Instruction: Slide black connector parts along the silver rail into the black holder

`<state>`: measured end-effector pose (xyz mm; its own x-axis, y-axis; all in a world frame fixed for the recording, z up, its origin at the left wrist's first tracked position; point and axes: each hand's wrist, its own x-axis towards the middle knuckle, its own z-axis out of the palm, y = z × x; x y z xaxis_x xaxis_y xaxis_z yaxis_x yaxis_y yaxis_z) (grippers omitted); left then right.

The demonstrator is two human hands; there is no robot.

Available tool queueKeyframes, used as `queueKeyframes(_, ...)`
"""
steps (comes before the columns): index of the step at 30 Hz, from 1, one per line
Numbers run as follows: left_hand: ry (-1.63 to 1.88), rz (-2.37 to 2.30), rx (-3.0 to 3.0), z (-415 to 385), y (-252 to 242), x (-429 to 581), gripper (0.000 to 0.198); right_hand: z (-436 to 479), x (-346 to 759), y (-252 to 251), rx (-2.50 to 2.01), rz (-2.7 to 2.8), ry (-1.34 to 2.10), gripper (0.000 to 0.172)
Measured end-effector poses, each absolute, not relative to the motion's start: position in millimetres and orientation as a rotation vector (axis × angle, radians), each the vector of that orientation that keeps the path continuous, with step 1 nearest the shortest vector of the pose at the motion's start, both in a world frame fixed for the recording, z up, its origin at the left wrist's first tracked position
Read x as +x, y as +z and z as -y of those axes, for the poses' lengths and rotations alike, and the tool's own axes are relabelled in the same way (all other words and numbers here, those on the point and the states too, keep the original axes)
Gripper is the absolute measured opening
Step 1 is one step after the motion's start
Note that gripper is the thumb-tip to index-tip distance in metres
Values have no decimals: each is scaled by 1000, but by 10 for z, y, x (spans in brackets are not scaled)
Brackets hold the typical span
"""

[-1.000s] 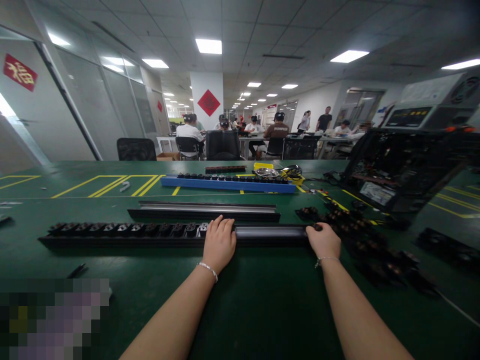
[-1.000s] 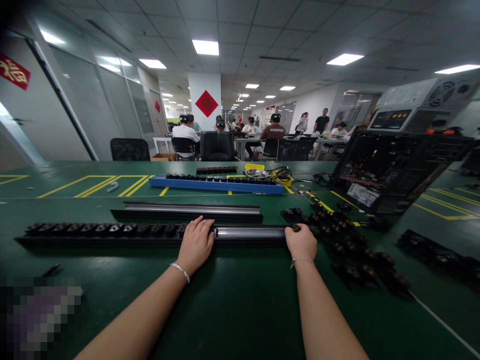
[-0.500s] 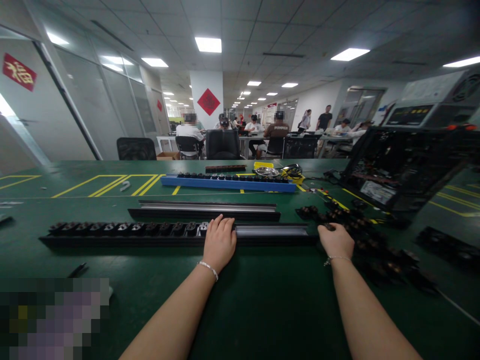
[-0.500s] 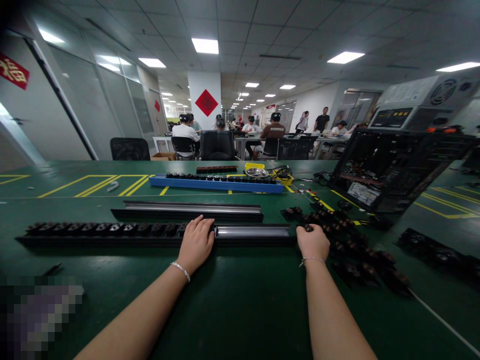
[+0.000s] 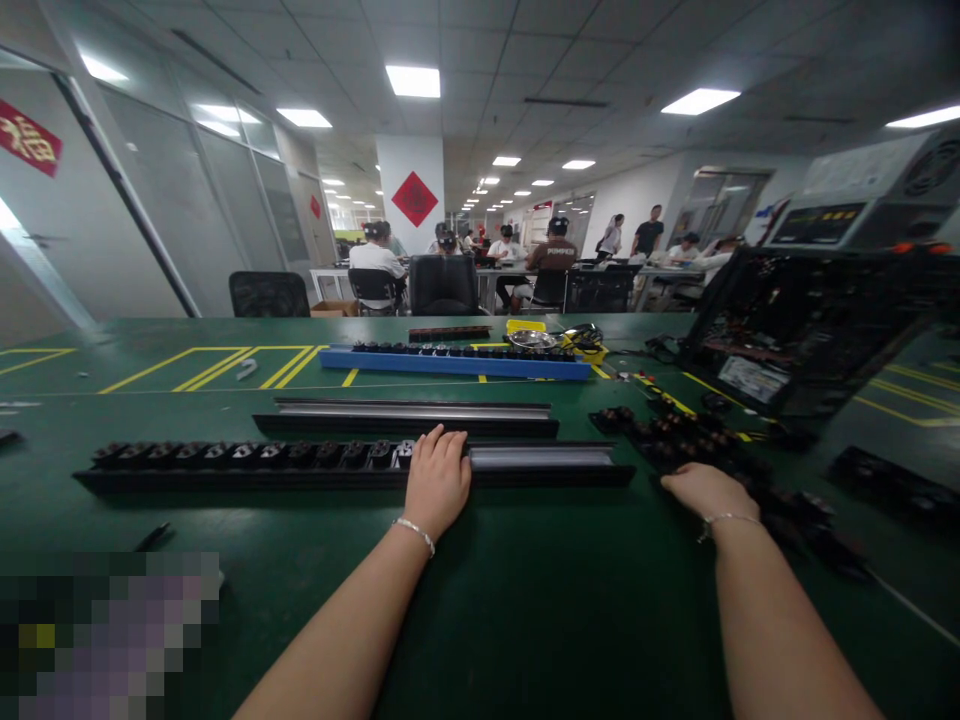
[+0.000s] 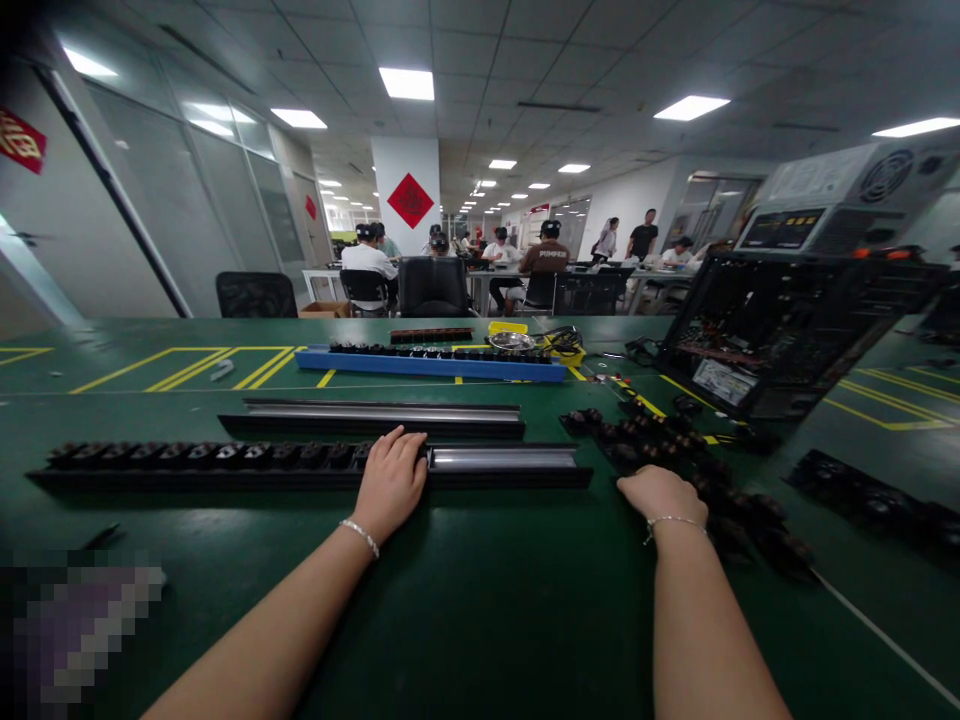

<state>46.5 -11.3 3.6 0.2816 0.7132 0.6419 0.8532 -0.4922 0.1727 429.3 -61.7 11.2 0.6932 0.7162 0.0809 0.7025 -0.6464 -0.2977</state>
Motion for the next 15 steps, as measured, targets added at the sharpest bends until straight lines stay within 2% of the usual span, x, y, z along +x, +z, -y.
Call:
queueKeyframes(2,-1009,1456,-2341,112,40,464,35,646,4219,182,-2705,1062,159,37)
queueKeyframes(5,-1019,1448,-2340,109,42,462,35,695,4108,276,-2735,1006,72,47)
queueKeyframes(10,-1044,1430,-2340,112,38,458,36,731,4014,273,-2711,1016,-147,41)
queueKeyframes(15,-1053,1404,-2334,114,84,413,37,725,3971,283,-2650,1004,-206,43)
